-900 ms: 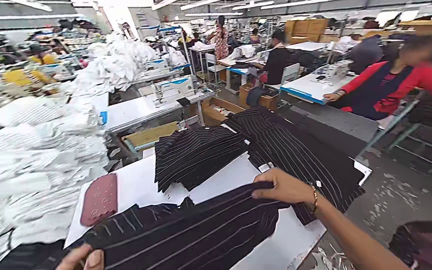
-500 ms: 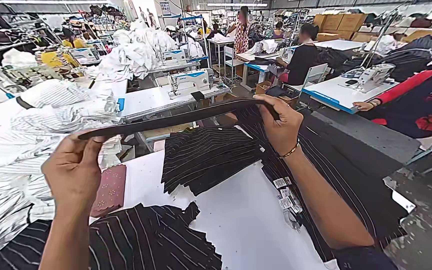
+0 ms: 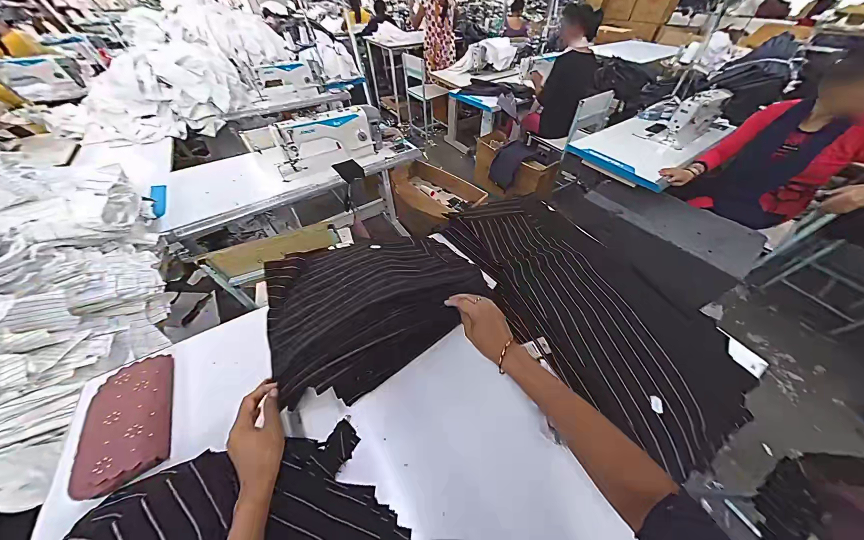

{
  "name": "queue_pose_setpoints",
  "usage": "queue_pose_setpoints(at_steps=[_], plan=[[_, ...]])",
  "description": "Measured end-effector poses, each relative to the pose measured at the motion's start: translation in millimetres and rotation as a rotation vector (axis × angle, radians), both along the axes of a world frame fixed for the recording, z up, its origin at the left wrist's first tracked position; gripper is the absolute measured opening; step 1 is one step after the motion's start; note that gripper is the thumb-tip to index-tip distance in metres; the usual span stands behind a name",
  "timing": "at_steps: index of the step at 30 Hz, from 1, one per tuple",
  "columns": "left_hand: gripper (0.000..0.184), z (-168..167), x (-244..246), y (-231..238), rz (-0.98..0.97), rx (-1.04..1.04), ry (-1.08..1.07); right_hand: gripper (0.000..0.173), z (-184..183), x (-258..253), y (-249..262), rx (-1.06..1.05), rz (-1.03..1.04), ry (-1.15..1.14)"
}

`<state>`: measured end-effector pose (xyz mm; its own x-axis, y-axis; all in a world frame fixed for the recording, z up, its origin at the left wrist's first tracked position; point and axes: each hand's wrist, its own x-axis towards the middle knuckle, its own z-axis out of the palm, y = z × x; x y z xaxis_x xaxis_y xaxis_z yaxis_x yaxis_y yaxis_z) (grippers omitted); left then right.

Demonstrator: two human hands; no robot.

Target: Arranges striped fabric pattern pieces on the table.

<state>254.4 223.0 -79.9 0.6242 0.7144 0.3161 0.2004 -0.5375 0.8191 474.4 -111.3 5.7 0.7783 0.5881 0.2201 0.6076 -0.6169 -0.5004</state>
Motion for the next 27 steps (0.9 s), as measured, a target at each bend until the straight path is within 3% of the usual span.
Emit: queue_pose_setpoints(at_steps=[5,9,15,19,21,27], plan=[[0.036,2.4,-40.7,-60.3,-0.050,0.097,0.097,0.029,-40.9,-115.9,-92.1,0.084,0.065,0.144],[0.041,-16.3,-67.1,-133.1,-0.266,0.130,0.124,0.030,-31.6,-164.5,-164.2,0.121,-0.226,0.168],[0.053,-39.2,-95.1,-218.1,-0.377,0.313,0.269,0.030,-11.7,-164.4,-253.2,0.089,-0.640,-0.009],[0.052,-43.4,-107.0,-241.9,-0.380,0.358,0.256,0.050,-21.3,-156.6,-264.4,-0.089,-0.650,0.210],[0.052,-44.5,-113.2,-247.3,-0.377,0.361,0.258,0.055,-33.2,-155.1,-260.3,-0.104,-0.657,0.198],[0.049,-44.0,-134.1,-261.2,-0.351,0.358,0.253,0.037,-46.3,-152.3,-265.3,-0.025,-0.682,0.087]])
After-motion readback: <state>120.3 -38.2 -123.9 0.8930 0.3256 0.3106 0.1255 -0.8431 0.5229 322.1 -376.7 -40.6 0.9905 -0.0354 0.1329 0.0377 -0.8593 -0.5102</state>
